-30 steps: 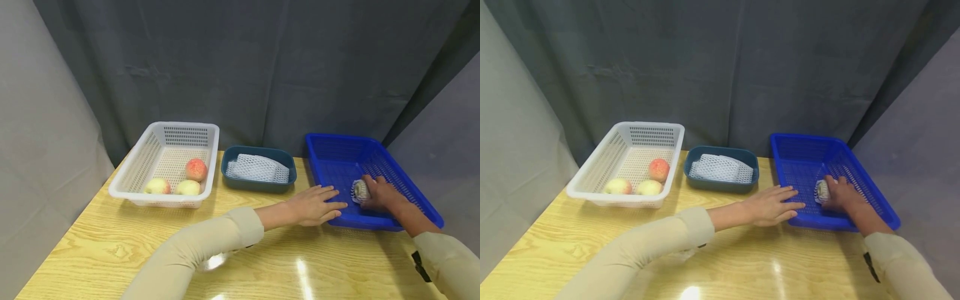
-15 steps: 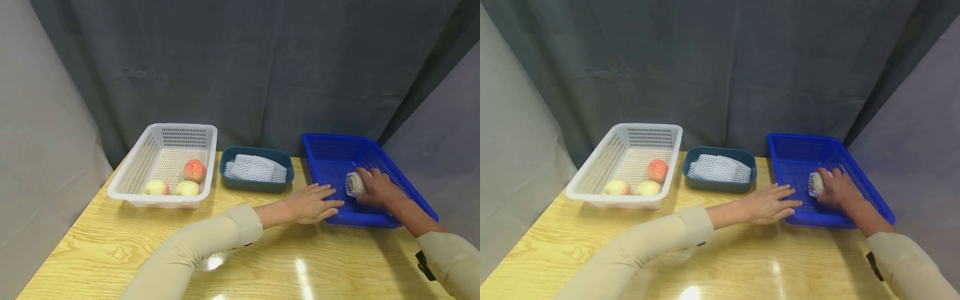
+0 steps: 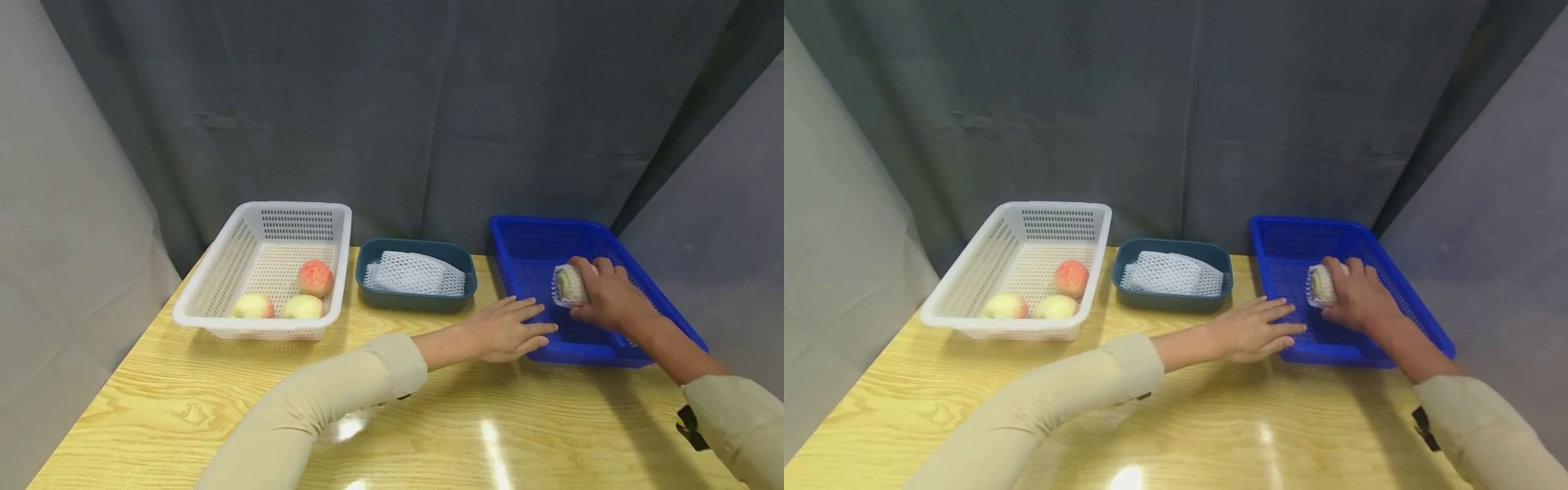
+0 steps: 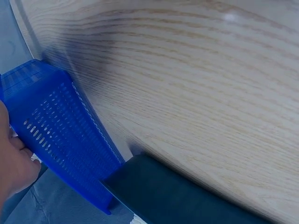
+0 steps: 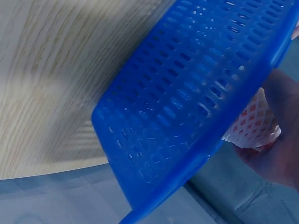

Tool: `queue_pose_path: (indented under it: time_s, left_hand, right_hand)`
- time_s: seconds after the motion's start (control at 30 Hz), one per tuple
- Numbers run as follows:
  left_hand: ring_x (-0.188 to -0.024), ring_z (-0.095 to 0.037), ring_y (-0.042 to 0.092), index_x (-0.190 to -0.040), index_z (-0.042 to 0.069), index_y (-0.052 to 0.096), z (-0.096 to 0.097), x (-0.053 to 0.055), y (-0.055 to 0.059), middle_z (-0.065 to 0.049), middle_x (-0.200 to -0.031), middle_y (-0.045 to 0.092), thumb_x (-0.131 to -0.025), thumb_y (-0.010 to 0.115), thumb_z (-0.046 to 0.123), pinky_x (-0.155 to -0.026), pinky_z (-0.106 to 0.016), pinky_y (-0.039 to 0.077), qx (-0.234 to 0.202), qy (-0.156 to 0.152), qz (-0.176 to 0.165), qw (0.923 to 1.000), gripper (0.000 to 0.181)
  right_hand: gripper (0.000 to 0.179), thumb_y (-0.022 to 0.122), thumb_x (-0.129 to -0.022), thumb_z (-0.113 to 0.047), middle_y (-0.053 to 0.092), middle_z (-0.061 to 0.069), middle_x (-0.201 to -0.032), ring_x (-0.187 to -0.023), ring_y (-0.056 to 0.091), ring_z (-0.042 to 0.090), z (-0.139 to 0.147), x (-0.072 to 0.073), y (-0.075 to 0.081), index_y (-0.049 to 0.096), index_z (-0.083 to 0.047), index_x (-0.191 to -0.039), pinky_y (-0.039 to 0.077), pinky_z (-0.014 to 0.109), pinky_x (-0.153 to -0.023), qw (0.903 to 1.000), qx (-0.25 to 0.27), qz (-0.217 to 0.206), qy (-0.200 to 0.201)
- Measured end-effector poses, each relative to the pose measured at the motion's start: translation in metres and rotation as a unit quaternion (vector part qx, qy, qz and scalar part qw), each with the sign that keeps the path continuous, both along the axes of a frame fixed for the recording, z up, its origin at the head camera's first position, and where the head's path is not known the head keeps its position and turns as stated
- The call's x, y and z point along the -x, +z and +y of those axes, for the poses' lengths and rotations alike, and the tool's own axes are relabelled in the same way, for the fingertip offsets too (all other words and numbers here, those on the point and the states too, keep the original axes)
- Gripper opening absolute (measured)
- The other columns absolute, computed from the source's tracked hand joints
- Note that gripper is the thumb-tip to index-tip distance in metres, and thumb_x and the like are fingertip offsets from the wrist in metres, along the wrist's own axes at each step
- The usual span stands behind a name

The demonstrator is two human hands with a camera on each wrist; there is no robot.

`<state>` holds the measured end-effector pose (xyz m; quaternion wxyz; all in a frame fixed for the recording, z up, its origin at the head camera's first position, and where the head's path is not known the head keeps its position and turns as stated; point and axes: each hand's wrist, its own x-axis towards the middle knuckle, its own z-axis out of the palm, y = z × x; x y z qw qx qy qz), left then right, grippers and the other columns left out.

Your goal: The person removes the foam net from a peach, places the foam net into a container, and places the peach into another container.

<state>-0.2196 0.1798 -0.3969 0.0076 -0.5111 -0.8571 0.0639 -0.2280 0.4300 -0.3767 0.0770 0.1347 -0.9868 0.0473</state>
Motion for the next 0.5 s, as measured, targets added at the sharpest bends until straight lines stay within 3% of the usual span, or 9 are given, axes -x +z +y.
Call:
queue_pose_path:
  time_s: [0.23, 0.5]
  left_hand:
    - [-0.15, -0.012, 0.01, -0.157, 0.042, 0.027, 0.0, 0.0, 0.0, 0.007, -0.164, 0.02, -0.107, 0.011, 0.051, -0.12, -0.03, 0.006, 0.001, 0.004, -0.007, 1.0, 0.053]
    - [-0.15, -0.011, 0.008, -0.157, 0.042, 0.027, 0.0, 0.0, 0.0, 0.007, -0.164, 0.02, -0.107, 0.011, 0.051, -0.12, -0.03, 0.006, 0.003, 0.003, -0.004, 1.0, 0.053]
  right_hand:
    - [0.091, 0.089, -0.068, -0.017, 0.042, 0.039, -0.115, -0.091, 0.046, 0.055, -0.012, -0.003, 0.01, 0.036, 0.0, -0.139, 0.048, 0.06, -0.06, 0.9993, 0.015, 0.033, 0.003]
    - [0.093, 0.09, -0.067, -0.018, 0.041, 0.041, -0.119, -0.094, 0.045, 0.056, -0.026, -0.008, 0.021, 0.036, 0.0, -0.14, 0.049, 0.062, -0.062, 0.9989, 0.019, 0.043, 0.007]
